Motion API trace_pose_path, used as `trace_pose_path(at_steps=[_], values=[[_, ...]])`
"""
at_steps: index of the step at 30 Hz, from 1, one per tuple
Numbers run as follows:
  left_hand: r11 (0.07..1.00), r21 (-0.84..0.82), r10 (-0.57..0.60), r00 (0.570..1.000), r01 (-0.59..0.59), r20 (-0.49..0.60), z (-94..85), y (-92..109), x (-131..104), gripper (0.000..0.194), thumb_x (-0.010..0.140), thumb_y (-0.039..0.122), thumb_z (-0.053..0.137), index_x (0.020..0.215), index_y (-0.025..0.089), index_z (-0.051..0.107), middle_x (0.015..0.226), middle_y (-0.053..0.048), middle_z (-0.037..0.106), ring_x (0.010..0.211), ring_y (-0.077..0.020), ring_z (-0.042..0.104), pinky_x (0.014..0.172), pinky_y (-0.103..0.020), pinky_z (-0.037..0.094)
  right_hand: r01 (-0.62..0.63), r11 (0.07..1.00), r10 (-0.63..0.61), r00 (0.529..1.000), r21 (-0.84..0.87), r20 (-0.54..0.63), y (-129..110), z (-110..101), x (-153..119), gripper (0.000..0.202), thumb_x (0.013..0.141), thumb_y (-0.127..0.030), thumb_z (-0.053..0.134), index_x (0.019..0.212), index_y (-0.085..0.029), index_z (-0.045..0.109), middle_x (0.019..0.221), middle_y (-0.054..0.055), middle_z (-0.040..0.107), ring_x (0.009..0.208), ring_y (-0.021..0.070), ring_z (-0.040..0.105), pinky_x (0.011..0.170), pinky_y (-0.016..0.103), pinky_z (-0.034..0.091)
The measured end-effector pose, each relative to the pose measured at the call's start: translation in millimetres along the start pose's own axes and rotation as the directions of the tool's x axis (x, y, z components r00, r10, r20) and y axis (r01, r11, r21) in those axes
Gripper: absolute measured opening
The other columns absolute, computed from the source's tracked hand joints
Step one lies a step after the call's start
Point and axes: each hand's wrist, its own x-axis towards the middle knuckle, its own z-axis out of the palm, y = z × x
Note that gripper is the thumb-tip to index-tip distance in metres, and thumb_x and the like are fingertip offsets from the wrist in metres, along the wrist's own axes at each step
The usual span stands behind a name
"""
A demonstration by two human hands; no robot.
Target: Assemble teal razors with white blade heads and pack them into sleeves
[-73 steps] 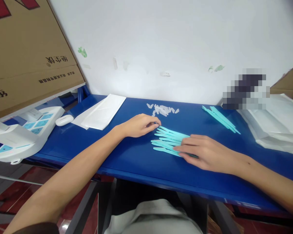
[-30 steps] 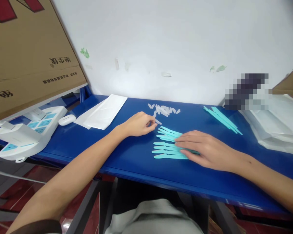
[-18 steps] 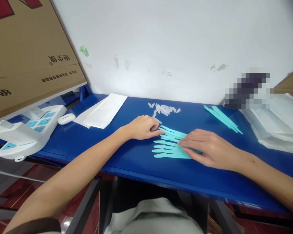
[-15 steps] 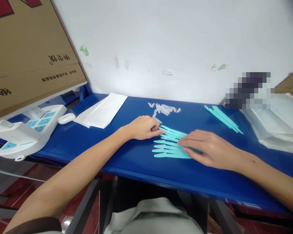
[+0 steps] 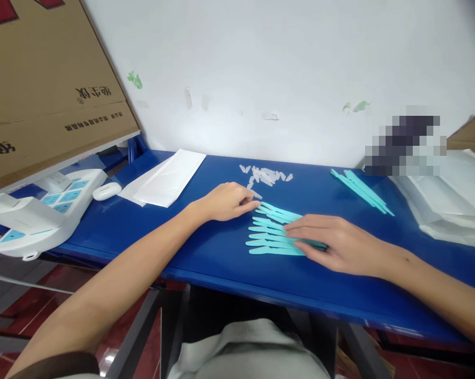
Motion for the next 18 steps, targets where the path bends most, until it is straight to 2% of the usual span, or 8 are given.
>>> trace_pose_path(at_steps=[9,18], values=[[1.0,-0.021,-0.004,1.0,0.005,0.026,-1.2,-0.8,-0.4,0.047,0.104,0.046,0.046,0.065,0.019,0.043,0.061,0.001,0.051,0.057,-0.0132,0.041,0.06,-0.03,0.028,0.013,1.0,-0.013,1.0,-0.004,-0.026,1.9,-0.7,0.4,0.023,0.101,-0.02,0.057,0.112,-0.017,0.078,0.109,0.01,0.08,0.099,0.0214,0.076,0.091,0.035,0.06],[0.997,-0.08,0.006,0.997,0.001,0.082,-2.1,4.6,-0.7,0.058,0.099,0.056,0.052,0.058,0.02,0.035,0.051,0.003,0.04,0.049,-0.0112,0.034,0.057,-0.032,0.026,-0.005,0.999,0.005,1.0,-0.049,0.001,5.7,-1.8,0.9,0.025,0.102,-0.02,0.055,0.113,-0.017,0.077,0.109,0.01,0.079,0.098,0.022,0.074,0.089,0.038,0.06]])
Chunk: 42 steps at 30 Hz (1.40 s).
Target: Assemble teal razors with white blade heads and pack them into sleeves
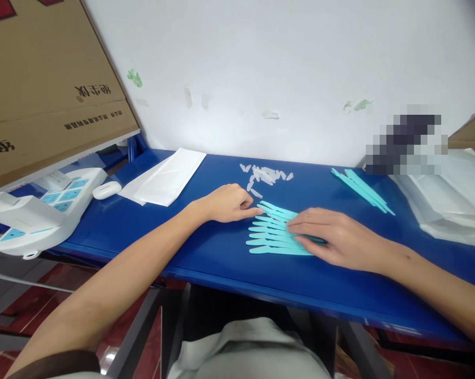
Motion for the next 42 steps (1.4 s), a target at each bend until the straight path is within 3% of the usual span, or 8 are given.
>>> trace_pose_path(at_steps=[11,19,28,42], values=[[1.0,0.024,-0.02,1.0,0.019,0.007,3.5,0.8,1.7,0.062,0.097,0.064,0.052,0.056,0.02,0.035,0.049,0.003,0.039,0.047,-0.0114,0.031,0.056,-0.031,0.023,0.019,0.99,-0.015,0.999,-0.138,0.03,2.0,-0.7,0.2,0.028,0.103,-0.022,0.052,0.115,-0.017,0.077,0.11,0.009,0.08,0.102,0.024,0.073,0.089,0.041,0.058],[0.997,0.039,-0.062,0.998,0.061,0.021,6.4,1.5,3.4,0.065,0.095,0.067,0.055,0.054,0.02,0.037,0.05,0.002,0.045,0.048,-0.0122,0.034,0.055,-0.032,0.023,0.048,0.995,-0.048,0.999,-0.085,0.007,-2.0,-1.4,-0.1,0.027,0.102,-0.022,0.055,0.119,-0.02,0.077,0.118,0.01,0.078,0.105,0.0237,0.073,0.092,0.043,0.058],[0.995,0.064,-0.075,0.997,0.074,0.019,7.3,3.7,2.9,0.066,0.094,0.068,0.054,0.052,0.02,0.037,0.049,0.0,0.047,0.046,-0.0125,0.033,0.055,-0.032,0.023,0.078,0.996,-0.073,0.993,-0.053,0.089,-17.5,-4.2,2.6,0.034,0.098,-0.03,0.061,0.128,-0.023,0.075,0.12,0.013,0.073,0.107,0.0263,0.071,0.09,0.042,0.056],[0.997,0.054,-0.048,0.999,0.048,0.008,8.9,2.2,2.6,0.065,0.094,0.067,0.058,0.053,0.02,0.039,0.05,0.0,0.048,0.047,-0.0132,0.036,0.055,-0.032,0.024,0.058,0.993,-0.052,0.997,-0.105,0.056,-9.7,-0.3,1.6,0.033,0.101,-0.031,0.058,0.126,-0.021,0.075,0.123,0.014,0.074,0.11,0.0283,0.069,0.092,0.046,0.053]])
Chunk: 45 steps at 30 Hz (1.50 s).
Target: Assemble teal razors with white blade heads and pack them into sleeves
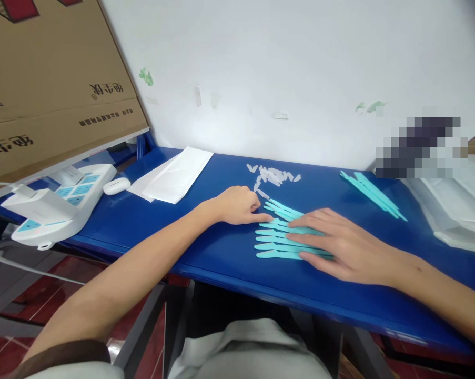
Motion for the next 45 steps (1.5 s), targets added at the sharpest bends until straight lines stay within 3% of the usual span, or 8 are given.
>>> trace_pose_path(at_steps=[24,30,36,45], values=[[0.999,-0.014,-0.046,0.998,0.046,0.033,-3.3,2.7,-0.1,0.066,0.092,0.072,0.057,0.055,0.02,0.039,0.051,0.001,0.049,0.048,-0.0123,0.037,0.056,-0.031,0.025,-0.023,1.0,0.023,0.999,0.021,-0.027,1.5,-2.2,-0.1,0.03,0.104,-0.028,0.055,0.121,-0.018,0.076,0.118,0.012,0.078,0.1,0.023,0.073,0.088,0.039,0.054],[1.0,0.008,-0.024,0.999,0.024,0.023,-4.1,2.0,-0.2,0.058,0.105,0.055,0.039,0.059,0.02,0.042,0.055,-0.001,0.05,0.052,-0.0147,0.04,0.059,-0.031,0.024,-0.097,0.987,0.089,0.994,-0.13,-0.063,8.8,-0.8,-2.5,0.032,0.105,-0.031,0.051,0.117,-0.016,0.077,0.118,0.012,0.078,0.103,0.0267,0.074,0.087,0.042,0.055],[0.998,0.059,-0.038,0.999,0.037,0.019,-3.3,1.0,0.2,0.041,0.106,0.045,0.04,0.074,0.021,0.051,0.062,-0.001,0.056,0.058,-0.0176,0.048,0.06,-0.03,0.025,-0.103,0.986,0.099,0.994,-0.13,-0.036,11.1,-0.9,-1.3,0.033,0.106,-0.032,0.049,0.114,-0.015,0.077,0.112,0.012,0.08,0.099,0.0255,0.075,0.083,0.04,0.055],[0.997,0.071,-0.045,0.998,0.043,0.031,-4.2,0.8,0.0,0.039,0.106,0.044,0.042,0.076,0.021,0.053,0.062,-0.001,0.056,0.057,-0.0175,0.049,0.06,-0.03,0.025,-0.114,0.971,0.093,0.99,-0.21,-0.108,11.9,-5.9,-2.7,0.031,0.105,-0.026,0.05,0.106,-0.013,0.078,0.083,0.008,0.079,0.07,0.0216,0.072,0.067,0.037,0.053]])
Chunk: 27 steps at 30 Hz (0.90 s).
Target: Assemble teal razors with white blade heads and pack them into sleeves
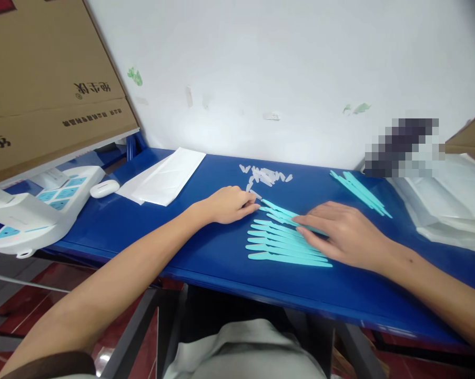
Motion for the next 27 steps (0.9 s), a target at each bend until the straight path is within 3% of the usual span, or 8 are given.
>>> trace_pose_path(at_steps=[7,12,16,20,24,27], values=[[1.0,0.009,0.016,1.0,-0.016,-0.008,1.1,-2.0,0.0,0.041,0.106,0.044,0.042,0.075,0.021,0.054,0.062,-0.001,0.056,0.058,-0.0174,0.051,0.06,-0.03,0.026,0.008,0.996,-0.012,0.999,0.087,0.05,0.1,2.2,0.1,0.031,0.105,-0.027,0.051,0.115,-0.013,0.077,0.11,0.01,0.081,0.098,0.024,0.077,0.087,0.037,0.059],[1.0,0.012,0.018,1.0,-0.017,-0.006,0.9,-0.9,0.3,0.039,0.106,0.043,0.041,0.076,0.021,0.052,0.062,-0.001,0.055,0.058,-0.0178,0.049,0.06,-0.031,0.026,0.007,0.995,-0.015,0.997,0.1,0.071,0.8,-0.1,-0.3,0.031,0.105,-0.025,0.05,0.11,-0.014,0.078,0.101,0.01,0.082,0.089,0.0232,0.077,0.081,0.037,0.06],[1.0,-0.006,0.019,0.999,-0.019,-0.025,0.4,-1.4,-0.7,0.028,0.106,0.041,0.043,0.096,0.021,0.06,0.065,0.0,0.059,0.059,-0.0186,0.052,0.061,-0.03,0.029,0.011,0.987,-0.023,0.997,0.161,0.07,-1.3,-0.4,-0.5,0.03,0.105,-0.024,0.05,0.112,-0.014,0.078,0.1,0.009,0.081,0.085,0.0216,0.076,0.075,0.035,0.06],[0.998,-0.01,0.058,0.997,-0.059,-0.043,0.2,-3.5,-2.0,0.028,0.106,0.034,0.043,0.122,0.02,0.062,0.068,0.001,0.064,0.062,-0.0194,0.058,0.064,-0.03,0.035,0.051,0.973,-0.062,0.997,0.225,0.042,-4.2,2.5,-1.2,0.028,0.104,-0.022,0.052,0.115,-0.015,0.076,0.11,0.009,0.081,0.091,0.0214,0.077,0.08,0.035,0.061],[0.993,-0.019,0.118,0.992,-0.119,-0.049,-0.6,-3.6,-2.6,0.033,0.105,0.028,0.043,0.127,0.02,0.067,0.072,-0.001,0.07,0.067,-0.0191,0.064,0.069,-0.03,0.041,0.024,0.981,-0.023,1.0,0.191,-0.007,-2.6,4.5,-2.1,0.029,0.103,-0.024,0.052,0.117,-0.016,0.077,0.117,0.01,0.079,0.102,0.0236,0.076,0.088,0.037,0.061],[0.989,-0.034,0.146,0.988,-0.147,-0.048,-1.9,-1.6,-2.4,0.035,0.103,0.025,0.045,0.127,0.019,0.071,0.077,-0.003,0.074,0.068,-0.0186,0.067,0.071,-0.03,0.044,-0.058,0.986,0.053,0.998,0.155,0.037,0.9,4.1,-1.8,0.033,0.105,-0.028,0.05,0.122,-0.018,0.076,0.123,0.01,0.078,0.112,0.0254,0.074,0.094,0.039,0.061]])
